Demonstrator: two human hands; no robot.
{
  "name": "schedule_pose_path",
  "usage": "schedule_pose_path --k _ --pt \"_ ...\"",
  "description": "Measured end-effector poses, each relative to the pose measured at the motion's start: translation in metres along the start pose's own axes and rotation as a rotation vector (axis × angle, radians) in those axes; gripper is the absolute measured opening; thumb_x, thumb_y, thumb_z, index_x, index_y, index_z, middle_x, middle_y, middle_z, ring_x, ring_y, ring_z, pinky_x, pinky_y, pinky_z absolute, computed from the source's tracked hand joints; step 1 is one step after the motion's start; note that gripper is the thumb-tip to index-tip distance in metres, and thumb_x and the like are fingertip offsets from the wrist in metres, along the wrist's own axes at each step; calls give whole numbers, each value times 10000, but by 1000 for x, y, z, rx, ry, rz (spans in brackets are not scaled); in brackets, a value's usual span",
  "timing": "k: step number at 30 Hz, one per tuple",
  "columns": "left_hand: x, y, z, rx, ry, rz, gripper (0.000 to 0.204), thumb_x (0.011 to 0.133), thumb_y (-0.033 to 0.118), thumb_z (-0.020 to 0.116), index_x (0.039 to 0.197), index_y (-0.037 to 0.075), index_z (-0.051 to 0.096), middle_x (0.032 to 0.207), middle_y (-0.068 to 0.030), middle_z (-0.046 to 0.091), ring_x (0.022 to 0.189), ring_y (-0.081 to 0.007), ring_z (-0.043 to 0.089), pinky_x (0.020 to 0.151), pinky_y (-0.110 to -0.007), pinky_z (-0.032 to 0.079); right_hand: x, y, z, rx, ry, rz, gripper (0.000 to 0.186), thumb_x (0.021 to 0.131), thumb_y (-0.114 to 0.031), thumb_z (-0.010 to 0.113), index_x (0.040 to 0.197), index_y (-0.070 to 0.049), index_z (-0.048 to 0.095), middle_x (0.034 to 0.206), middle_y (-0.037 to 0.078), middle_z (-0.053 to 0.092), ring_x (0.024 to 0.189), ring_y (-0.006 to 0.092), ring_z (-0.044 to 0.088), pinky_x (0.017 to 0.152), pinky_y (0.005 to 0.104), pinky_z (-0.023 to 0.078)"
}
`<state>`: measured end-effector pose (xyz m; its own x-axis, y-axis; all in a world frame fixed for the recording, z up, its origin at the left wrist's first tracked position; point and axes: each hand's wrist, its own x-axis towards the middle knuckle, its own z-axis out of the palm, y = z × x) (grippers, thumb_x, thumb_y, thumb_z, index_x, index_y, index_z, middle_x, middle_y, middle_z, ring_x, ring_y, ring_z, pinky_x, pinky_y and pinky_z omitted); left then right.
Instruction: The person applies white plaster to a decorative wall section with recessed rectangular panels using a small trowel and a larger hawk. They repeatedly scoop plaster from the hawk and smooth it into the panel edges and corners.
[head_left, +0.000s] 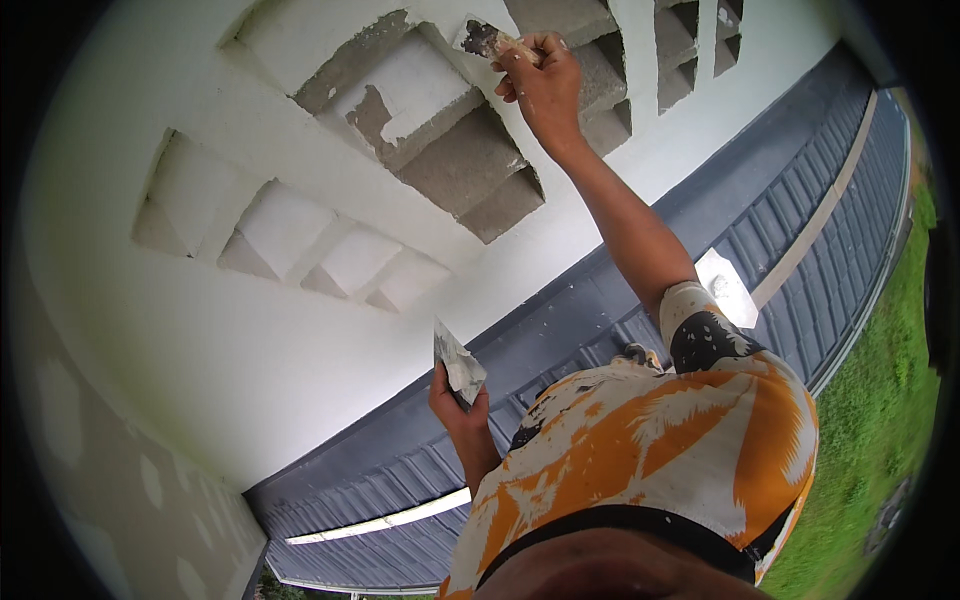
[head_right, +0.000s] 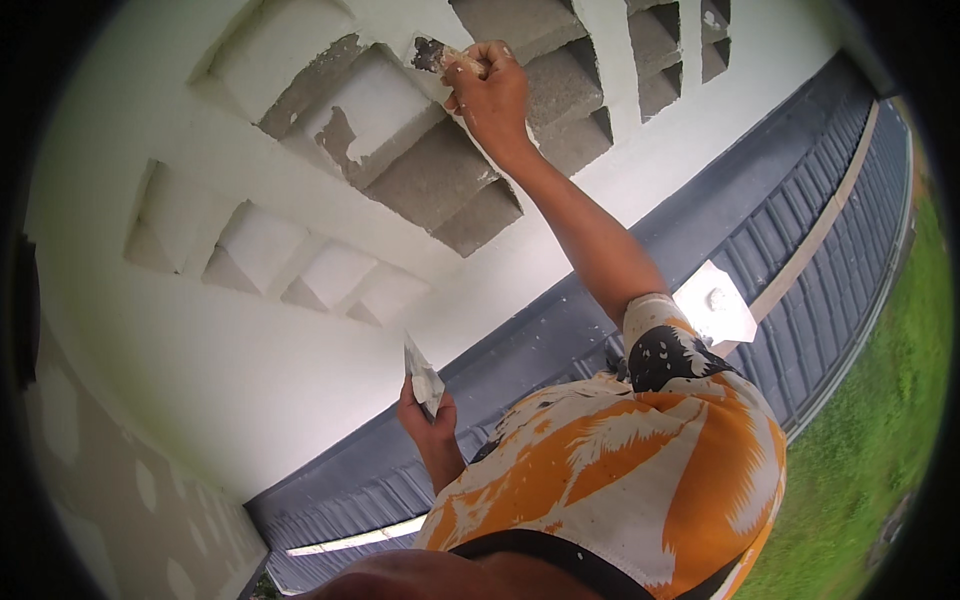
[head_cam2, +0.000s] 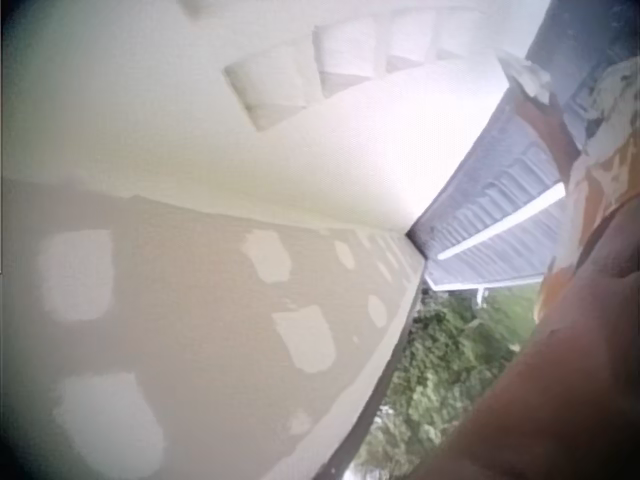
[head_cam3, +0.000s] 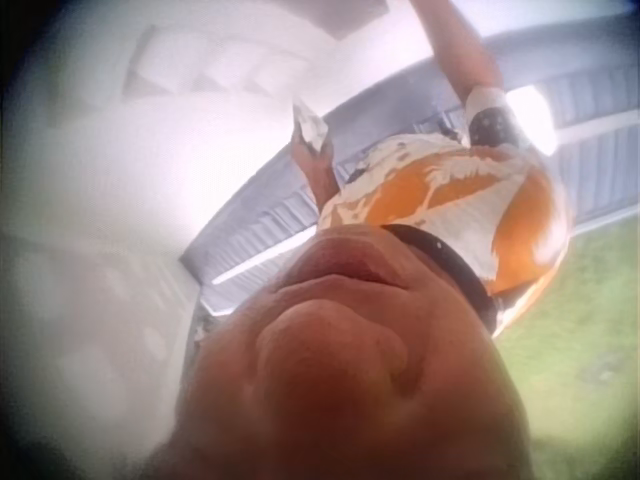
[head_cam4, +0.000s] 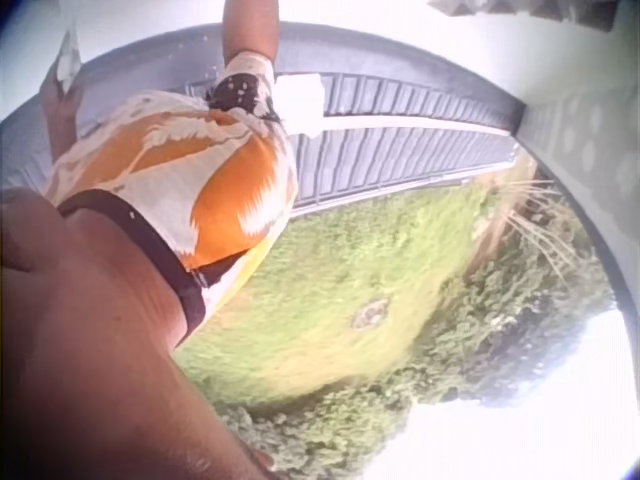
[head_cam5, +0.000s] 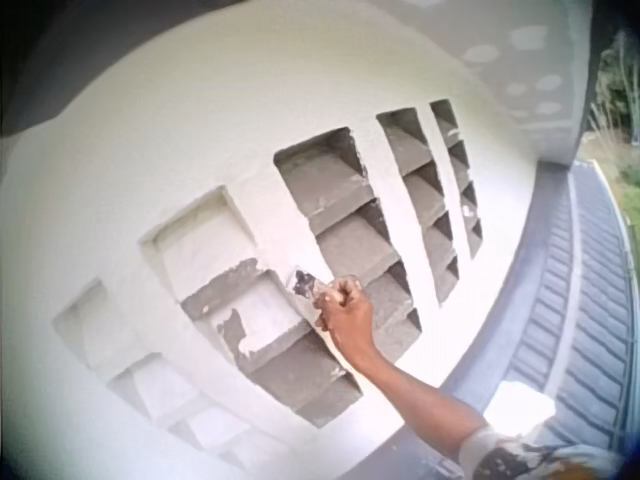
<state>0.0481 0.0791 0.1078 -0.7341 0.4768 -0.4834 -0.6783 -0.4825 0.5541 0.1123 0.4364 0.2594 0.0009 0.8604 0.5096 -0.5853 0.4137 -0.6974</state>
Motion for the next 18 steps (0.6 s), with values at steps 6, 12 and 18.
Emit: schedule_pose_path --k 6,12,18 --pt "-2 -3 -3 -5 -37 3 229 980 210 513 1082 35 620 902 -47 683 714 -143 653 530 -263 506 -12 8 4 -31 35 164 174 903 -87 632 837 -11 490 709 105 626 499 117 592 421 246 457" --pt "-6 -4 0 -15 -4 41 222 991 208 496 1063 42 626 858 -37 685 678 -129 665 508 -232 528 -59 31 -20 23 -5 331 154 925 -84 618 877 -22 485 760 122 653 499 120 592 431 247 469" --pt "-5 -5 2 -52 -62 50 235 996 216 496 1078 38 625 881 -45 695 713 -135 683 527 -241 547 -66 55 3 291 -62 583 156 958 -146 607 915 -38 503 792 116 665 538 126 587 477 250 486"
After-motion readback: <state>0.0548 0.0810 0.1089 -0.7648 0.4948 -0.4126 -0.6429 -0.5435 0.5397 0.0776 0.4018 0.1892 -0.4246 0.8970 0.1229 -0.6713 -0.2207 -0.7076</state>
